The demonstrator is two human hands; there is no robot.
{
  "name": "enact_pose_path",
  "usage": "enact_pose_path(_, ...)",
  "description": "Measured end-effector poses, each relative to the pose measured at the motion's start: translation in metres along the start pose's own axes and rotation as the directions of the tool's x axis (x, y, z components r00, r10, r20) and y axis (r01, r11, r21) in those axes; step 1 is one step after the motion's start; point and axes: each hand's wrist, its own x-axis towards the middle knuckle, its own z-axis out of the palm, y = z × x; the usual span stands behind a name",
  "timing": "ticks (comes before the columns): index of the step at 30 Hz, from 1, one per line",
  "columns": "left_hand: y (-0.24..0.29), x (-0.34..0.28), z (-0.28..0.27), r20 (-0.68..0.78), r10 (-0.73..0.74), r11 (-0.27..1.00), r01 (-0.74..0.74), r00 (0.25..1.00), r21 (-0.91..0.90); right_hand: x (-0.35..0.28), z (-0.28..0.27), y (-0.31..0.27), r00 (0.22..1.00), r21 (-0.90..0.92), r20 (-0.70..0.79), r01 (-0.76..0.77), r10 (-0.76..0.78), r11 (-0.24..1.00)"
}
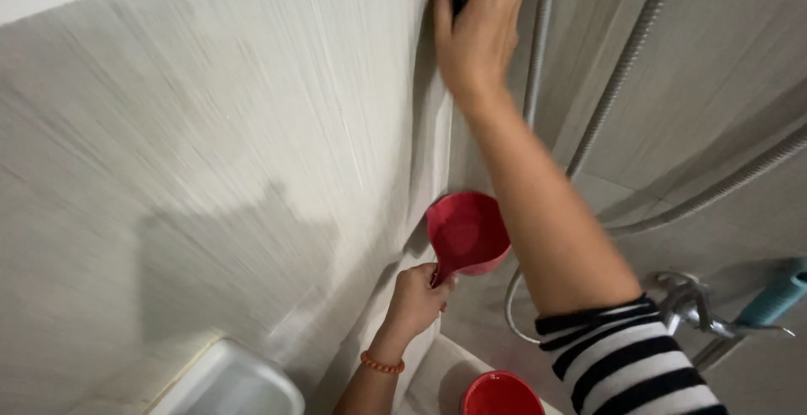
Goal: The person cleans the tiled bathroom walls using a yellow scrub brush and water from a red bucket. They repeatedly dip the brush into the bucket and scrub the wall surfaces around the shower area and a wall-mounted soap dish.
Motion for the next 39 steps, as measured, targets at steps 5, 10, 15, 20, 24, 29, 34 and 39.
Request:
enact_pose_path(5,-0.009,0.003,0.002,0.006,0.078,0.997,-0.078,0.997,0.026,0.019,0.01,0.003,0.995,0.003,-0.083,0.057,-0.057,0.998)
enact_pose_path(10,-0.015,-0.001,0.006,0.004,0.084,0.996,-0.084,0.996,0.04,-0.054,-0.022,-0.003,0.998,-0.003,0.056,-0.043,0.043,0.999)
enact_pose_path(15,-0.027,-0.007,0.016,0.002,0.071,0.997,-0.071,0.997,0.022,-0.151,-0.072,0.0,0.911,0.029,0.353,-0.238,0.213,0.971)
enact_pose_path(20,-0.05,-0.011,0.027,-0.032,0.132,0.99,-0.131,0.991,0.046,-0.251,-0.1,0.045,0.683,0.185,0.634,-0.59,0.363,0.786)
enact_pose_path(24,-0.079,-0.014,0.038,0.002,0.14,0.99,-0.14,0.99,0.016,-0.251,-0.128,0.021,0.428,-0.037,0.78,-0.696,0.457,0.717)
enact_pose_path(29,-0.086,-0.024,0.043,0.02,0.117,0.993,-0.117,0.993,0.016,-0.271,-0.142,0.013,0.114,-0.281,0.907,-0.557,0.406,0.782)
enact_pose_path(34,-0.095,-0.032,0.043,0.027,0.125,0.992,-0.125,0.992,0.02,-0.288,-0.144,0.017,0.116,-0.272,0.918,-0.508,0.378,0.817)
enact_pose_path(39,-0.1,-0.036,0.039,0.045,0.086,0.996,-0.087,0.995,0.026,-0.298,-0.146,0.021,0.058,-0.353,0.905,-0.452,0.422,0.819)
